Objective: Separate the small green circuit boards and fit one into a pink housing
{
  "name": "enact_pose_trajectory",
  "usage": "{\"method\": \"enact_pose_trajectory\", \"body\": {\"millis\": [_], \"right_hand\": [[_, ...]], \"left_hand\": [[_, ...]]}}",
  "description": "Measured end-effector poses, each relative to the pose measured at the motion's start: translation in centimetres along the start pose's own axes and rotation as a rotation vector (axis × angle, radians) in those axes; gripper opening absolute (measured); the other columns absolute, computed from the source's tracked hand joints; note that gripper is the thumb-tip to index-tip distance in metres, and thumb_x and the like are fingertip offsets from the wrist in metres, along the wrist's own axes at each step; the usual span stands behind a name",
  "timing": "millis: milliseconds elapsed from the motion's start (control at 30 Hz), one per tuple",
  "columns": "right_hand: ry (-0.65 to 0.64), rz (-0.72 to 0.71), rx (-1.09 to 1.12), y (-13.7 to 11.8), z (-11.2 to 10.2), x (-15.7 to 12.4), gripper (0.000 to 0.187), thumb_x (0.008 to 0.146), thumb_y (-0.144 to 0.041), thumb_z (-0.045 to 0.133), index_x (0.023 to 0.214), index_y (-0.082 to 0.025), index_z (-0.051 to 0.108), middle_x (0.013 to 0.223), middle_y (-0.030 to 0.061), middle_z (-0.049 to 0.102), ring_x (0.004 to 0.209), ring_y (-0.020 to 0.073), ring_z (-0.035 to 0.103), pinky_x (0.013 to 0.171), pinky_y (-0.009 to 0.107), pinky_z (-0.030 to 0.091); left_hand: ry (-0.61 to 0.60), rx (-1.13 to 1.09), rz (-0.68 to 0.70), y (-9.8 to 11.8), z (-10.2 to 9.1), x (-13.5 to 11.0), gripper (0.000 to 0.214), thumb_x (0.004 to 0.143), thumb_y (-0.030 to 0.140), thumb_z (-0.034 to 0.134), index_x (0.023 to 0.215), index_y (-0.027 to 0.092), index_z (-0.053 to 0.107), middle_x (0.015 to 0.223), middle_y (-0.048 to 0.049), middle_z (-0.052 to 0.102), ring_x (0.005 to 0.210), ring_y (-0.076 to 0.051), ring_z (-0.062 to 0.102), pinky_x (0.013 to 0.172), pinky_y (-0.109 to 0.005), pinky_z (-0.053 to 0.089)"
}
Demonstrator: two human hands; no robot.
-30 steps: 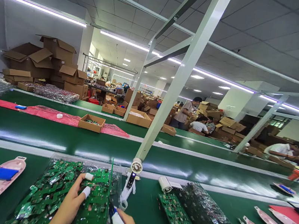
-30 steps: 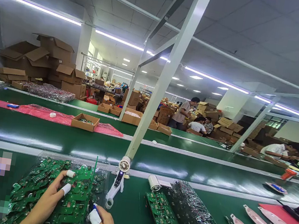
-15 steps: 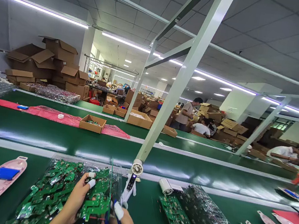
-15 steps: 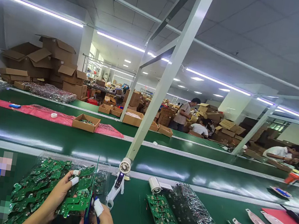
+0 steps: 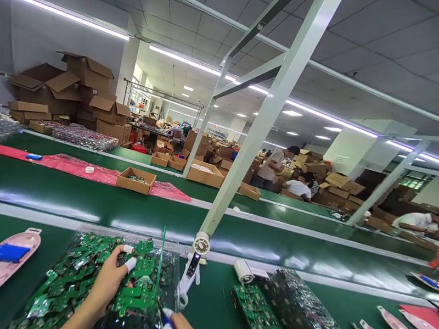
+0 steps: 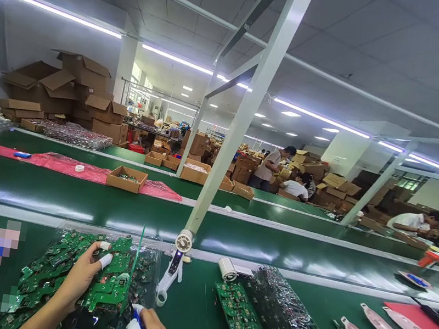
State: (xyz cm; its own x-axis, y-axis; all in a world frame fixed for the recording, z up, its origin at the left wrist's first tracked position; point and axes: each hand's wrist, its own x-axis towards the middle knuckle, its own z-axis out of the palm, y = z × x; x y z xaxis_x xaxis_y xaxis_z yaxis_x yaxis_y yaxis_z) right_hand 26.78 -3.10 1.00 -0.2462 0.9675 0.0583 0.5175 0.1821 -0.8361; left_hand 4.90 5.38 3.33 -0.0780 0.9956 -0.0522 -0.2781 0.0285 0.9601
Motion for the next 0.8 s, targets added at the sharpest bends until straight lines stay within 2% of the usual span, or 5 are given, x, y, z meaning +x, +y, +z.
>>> {"method": "enact_pose_trajectory", "body": {"millis": [133, 300, 467, 633, 800], "right_hand": [[-0.024, -0.008, -0.066, 0.2, 0.1, 0.1, 0.041, 0.089, -0.045, 0.043, 0.108, -0.017, 0.067, 0.099, 0.0117, 0.068, 0.093, 0.0261, 0.063, 0.082, 0.031, 0.046], [0.027, 0.085, 0.061, 0.5, 0.2, -0.3, 0.051, 0.085, -0.059, 0.050, 0.118, -0.024, 0.066, 0.114, 0.0098, 0.068, 0.109, 0.0286, 0.059, 0.094, 0.033, 0.043], [0.016, 0.049, 0.041, 1.0, 0.3, 0.1, 0.050, 0.084, -0.059, 0.050, 0.113, -0.022, 0.069, 0.109, 0.0095, 0.070, 0.105, 0.0282, 0.061, 0.094, 0.035, 0.044], [-0.039, 0.002, 0.015, 0.9, 0.0, 0.3, 0.042, 0.088, -0.047, 0.047, 0.110, -0.020, 0.069, 0.095, 0.0085, 0.070, 0.088, 0.0246, 0.064, 0.080, 0.031, 0.046], [0.008, 0.095, 0.083, 0.3, 0.2, 0.1, 0.048, 0.083, -0.060, 0.050, 0.100, -0.022, 0.073, 0.083, 0.0064, 0.071, 0.081, 0.0244, 0.063, 0.080, 0.033, 0.046]], "left_hand": [[0.006, 0.030, 0.006, 0.7, 0.1, -0.5, 0.038, 0.063, 0.036, 0.073, 0.093, 0.023, 0.051, 0.062, 0.0107, 0.056, 0.042, -0.010, 0.053, 0.040, -0.023, 0.048], [0.036, 0.050, 0.014, 1.2, 0.4, -0.9, 0.036, 0.065, 0.036, 0.070, 0.092, 0.024, 0.051, 0.061, 0.0110, 0.055, 0.041, -0.011, 0.054, 0.039, -0.024, 0.047], [0.064, 0.056, 0.038, 1.3, 0.7, -1.2, 0.034, 0.064, 0.036, 0.070, 0.090, 0.024, 0.051, 0.062, 0.0101, 0.056, 0.040, -0.010, 0.052, 0.038, -0.024, 0.046], [0.094, 0.055, 0.068, 1.2, 0.7, -1.3, 0.033, 0.064, 0.037, 0.069, 0.089, 0.024, 0.052, 0.062, 0.0109, 0.054, 0.040, -0.009, 0.051, 0.039, -0.022, 0.045], [0.073, 0.065, 0.074, 1.0, 0.4, -0.8, 0.034, 0.064, 0.036, 0.071, 0.090, 0.024, 0.053, 0.066, 0.0096, 0.056, 0.044, -0.011, 0.052, 0.040, -0.025, 0.048]]}}
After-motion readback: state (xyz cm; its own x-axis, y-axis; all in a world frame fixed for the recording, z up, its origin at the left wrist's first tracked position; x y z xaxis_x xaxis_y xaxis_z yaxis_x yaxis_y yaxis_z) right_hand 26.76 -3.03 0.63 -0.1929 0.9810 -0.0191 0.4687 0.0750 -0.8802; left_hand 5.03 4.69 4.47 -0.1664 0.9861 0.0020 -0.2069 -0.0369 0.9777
